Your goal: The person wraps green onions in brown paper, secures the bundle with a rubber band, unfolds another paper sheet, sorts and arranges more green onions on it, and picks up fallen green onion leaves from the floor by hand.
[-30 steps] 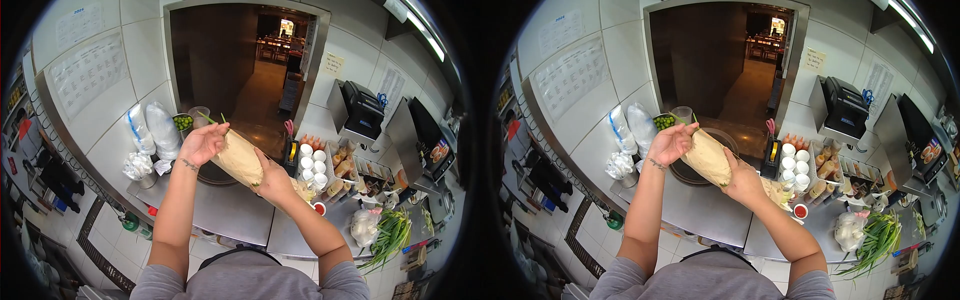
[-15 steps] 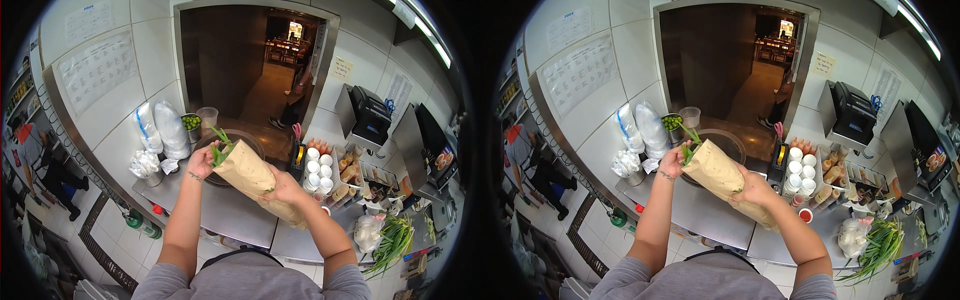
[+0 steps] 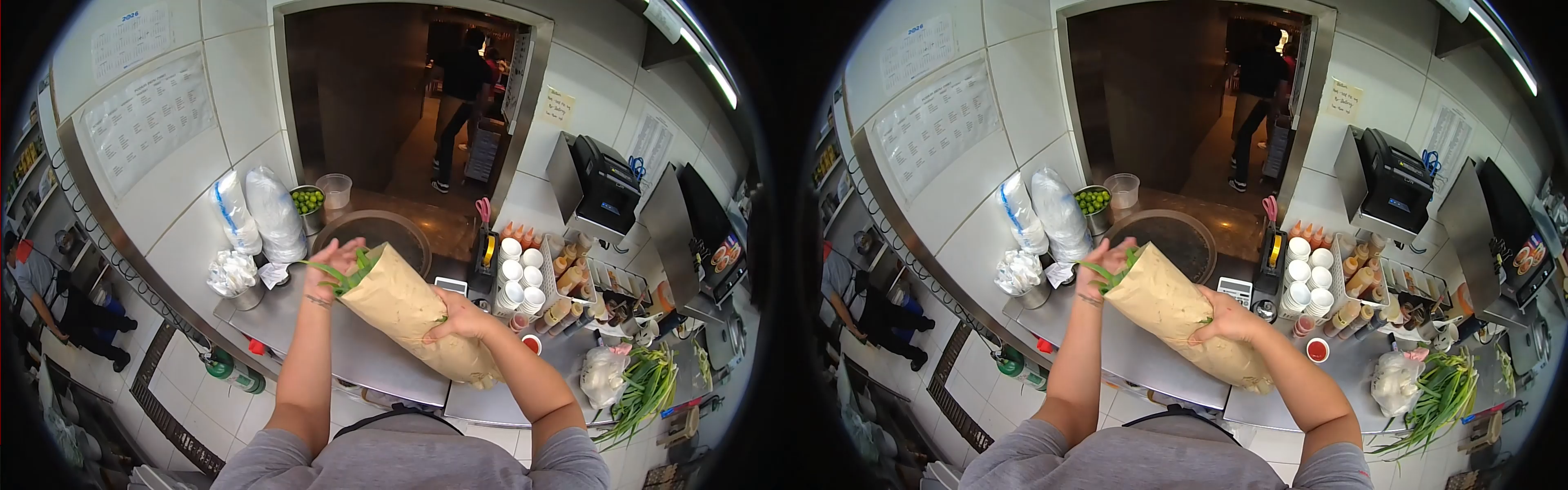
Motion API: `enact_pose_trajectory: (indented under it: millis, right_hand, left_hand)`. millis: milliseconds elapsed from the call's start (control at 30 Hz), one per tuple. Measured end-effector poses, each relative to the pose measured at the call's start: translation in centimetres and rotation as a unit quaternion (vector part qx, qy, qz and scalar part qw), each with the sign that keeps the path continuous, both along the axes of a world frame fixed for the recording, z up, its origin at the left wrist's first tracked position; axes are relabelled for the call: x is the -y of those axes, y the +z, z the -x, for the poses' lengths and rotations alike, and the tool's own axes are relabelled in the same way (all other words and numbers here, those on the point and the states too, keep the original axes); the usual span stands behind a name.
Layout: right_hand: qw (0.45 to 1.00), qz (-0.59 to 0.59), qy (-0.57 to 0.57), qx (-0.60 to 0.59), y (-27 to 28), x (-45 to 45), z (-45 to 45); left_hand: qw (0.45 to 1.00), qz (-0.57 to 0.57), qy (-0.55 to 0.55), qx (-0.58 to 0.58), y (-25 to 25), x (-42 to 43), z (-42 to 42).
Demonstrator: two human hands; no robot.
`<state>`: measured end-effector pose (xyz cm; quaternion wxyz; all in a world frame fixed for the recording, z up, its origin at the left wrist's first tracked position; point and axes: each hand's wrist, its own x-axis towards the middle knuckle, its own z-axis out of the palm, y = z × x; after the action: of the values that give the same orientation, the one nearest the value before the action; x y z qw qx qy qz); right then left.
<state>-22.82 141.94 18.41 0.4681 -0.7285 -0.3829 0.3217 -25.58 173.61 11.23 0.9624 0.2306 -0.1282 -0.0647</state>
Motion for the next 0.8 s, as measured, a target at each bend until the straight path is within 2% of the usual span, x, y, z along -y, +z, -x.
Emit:
enact_pose_trajectory:
  millis: [33, 100, 133, 167, 200, 233, 300, 333, 433, 467, 500, 567, 600, 633, 700, 733, 767, 800]
  right_hand:
    - [1.0, 0.0, -0.002, -0.002, 0.2, -0.3, 0.2]
    - [0.998, -0.044, 0.021, -0.036, 0.6, -1.1, 0.6]
    - [0.998, -0.043, 0.016, -0.039, 0.8, -1.7, 0.6]
    - [0.999, -0.046, 0.01, -0.025, 1.0, -2.4, 0.5]
    - [0.999, -0.048, 0.005, -0.012, 1.1, -2.9, 0.4]
    - [0.997, -0.069, -0.015, 0.01, 0.9, -3.3, -0.1]
    - [0.996, -0.077, -0.051, 0.007, 1.2, -4.1, -0.7]
    - [0.996, -0.067, -0.057, 0.016, 1.4, -4.6, -0.9]
    - [1.0, -0.009, -0.021, 0.022, -0.3, -6.9, -1.6]
    - [0.995, 0.063, 0.018, 0.078, -1.2, -8.1, -1.9]
    - [0.995, 0.066, 0.01, 0.068, -2.3, -9.5, -1.9]
    - [0.971, 0.177, 0.132, 0.089, -4.8, -12.1, -1.8]
    - [0.972, 0.179, 0.127, 0.083, -6.4, -12.9, -2.0]
    - [0.968, 0.19, 0.119, 0.108, -8.1, -13.6, -2.0]
    - [0.964, 0.207, 0.112, 0.123, -12.6, -14.5, -1.2]
    - [0.953, 0.243, 0.058, 0.171, -15.3, -14.8, -0.3]
    - [0.935, 0.279, 0.003, 0.218, -17.2, -14.8, 0.2]
    - [0.942, 0.274, -0.008, 0.192, -17.8, -14.6, 0.1]
  left_hand:
    - [1.0, 0.0, -0.002, -0.002, 0.0, 1.3, 0.3]
    - [0.985, -0.026, 0.072, 0.158, -1.7, 5.6, 1.2]
    - [0.985, -0.024, 0.068, 0.155, -3.9, 6.6, 1.0]
    - [0.99, 0.072, 0.06, 0.102, -7.3, 7.3, 0.2]
    - [0.983, 0.168, 0.052, 0.046, -8.4, 8.0, 0.4]
    - [0.984, 0.17, 0.048, 0.04, -9.4, 7.9, 1.2]
    - [0.99, 0.015, 0.015, -0.141, -8.5, 7.5, 4.1]
    - [0.995, -0.063, -0.012, -0.078, -9.6, 7.2, 5.0]
    - [0.993, -0.101, -0.033, -0.043, -6.7, 9.7, 9.1]
    - [0.992, -0.098, -0.038, -0.069, -6.9, 10.4, 9.7]
    - [0.991, -0.096, -0.049, -0.077, -8.2, 11.0, 9.9]
    - [0.981, 0.021, -0.048, -0.188, -11.4, 11.8, 10.1]
    - [0.969, 0.069, -0.031, -0.234, -12.0, 12.2, 10.6]
    - [0.968, 0.069, -0.037, -0.24, -12.6, 12.1, 10.6]
    - [0.922, 0.111, 0.035, -0.369, -15.0, 11.9, 10.6]
    - [0.915, 0.057, 0.083, -0.391, -17.3, 11.3, 10.2]
    - [0.912, 0.06, 0.079, -0.397, -18.5, 10.1, 10.0]
    - [0.917, 0.041, 0.064, -0.392, -19.2, 8.7, 9.7]
